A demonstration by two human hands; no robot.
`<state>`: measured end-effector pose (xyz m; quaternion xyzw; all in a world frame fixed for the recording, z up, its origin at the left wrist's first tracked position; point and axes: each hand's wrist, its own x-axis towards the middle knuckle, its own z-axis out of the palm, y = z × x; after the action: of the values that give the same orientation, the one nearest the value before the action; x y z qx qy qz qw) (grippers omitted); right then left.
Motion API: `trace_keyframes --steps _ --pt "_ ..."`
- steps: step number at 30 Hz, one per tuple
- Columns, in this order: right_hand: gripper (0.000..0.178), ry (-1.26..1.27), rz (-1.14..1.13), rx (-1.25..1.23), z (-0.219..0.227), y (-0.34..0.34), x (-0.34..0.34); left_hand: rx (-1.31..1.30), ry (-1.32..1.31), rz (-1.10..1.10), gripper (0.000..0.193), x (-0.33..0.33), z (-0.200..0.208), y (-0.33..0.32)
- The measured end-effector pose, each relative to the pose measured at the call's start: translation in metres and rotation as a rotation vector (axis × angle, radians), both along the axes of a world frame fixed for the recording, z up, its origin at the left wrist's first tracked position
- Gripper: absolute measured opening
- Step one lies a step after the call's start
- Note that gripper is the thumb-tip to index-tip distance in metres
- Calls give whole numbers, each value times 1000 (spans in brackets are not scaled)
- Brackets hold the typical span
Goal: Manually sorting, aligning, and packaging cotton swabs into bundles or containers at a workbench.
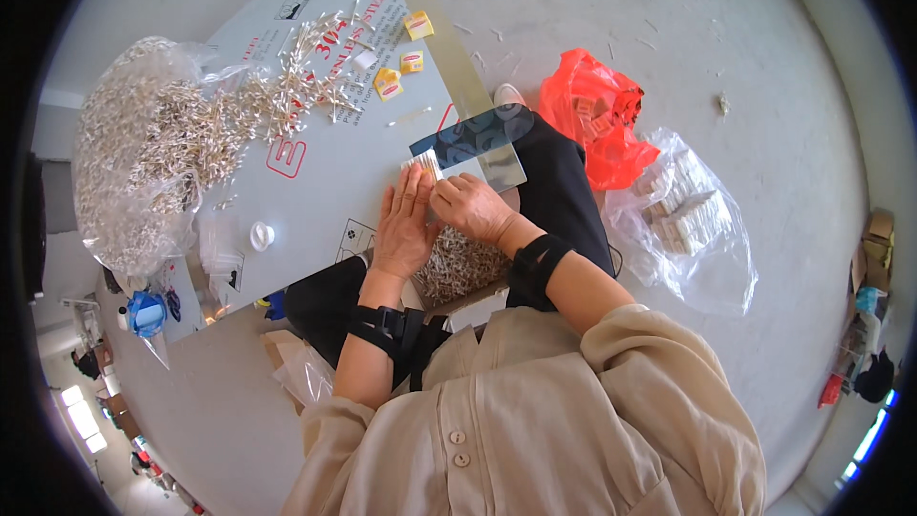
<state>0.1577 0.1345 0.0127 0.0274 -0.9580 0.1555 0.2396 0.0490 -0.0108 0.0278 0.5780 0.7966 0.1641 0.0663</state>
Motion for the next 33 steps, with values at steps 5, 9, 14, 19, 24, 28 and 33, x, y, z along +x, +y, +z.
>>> trace_keyframes --steps 5,9,14,19,24,28,33 --pt "19 -5 -2 -22 -5 4 4 -83 37 -24 79 -2 14 9" --pt "18 1 19 -30 -5 1 4 -18 -93 -52 79 -4 8 15" --pt "18 11 -63 -126 2 1 1 93 -147 -13 68 -8 13 10" --pt "19 116 -71 -301 50 3 -2 472 -439 96 42 -4 21 -2" --pt "19 82 -45 -421 68 2 8 576 -794 135 27 2 44 -4" --pt "17 61 -92 -496 60 -5 10 560 -866 255 16 2 45 0" --pt "14 12 -112 -697 54 -12 11 610 -742 290 8 7 28 0"
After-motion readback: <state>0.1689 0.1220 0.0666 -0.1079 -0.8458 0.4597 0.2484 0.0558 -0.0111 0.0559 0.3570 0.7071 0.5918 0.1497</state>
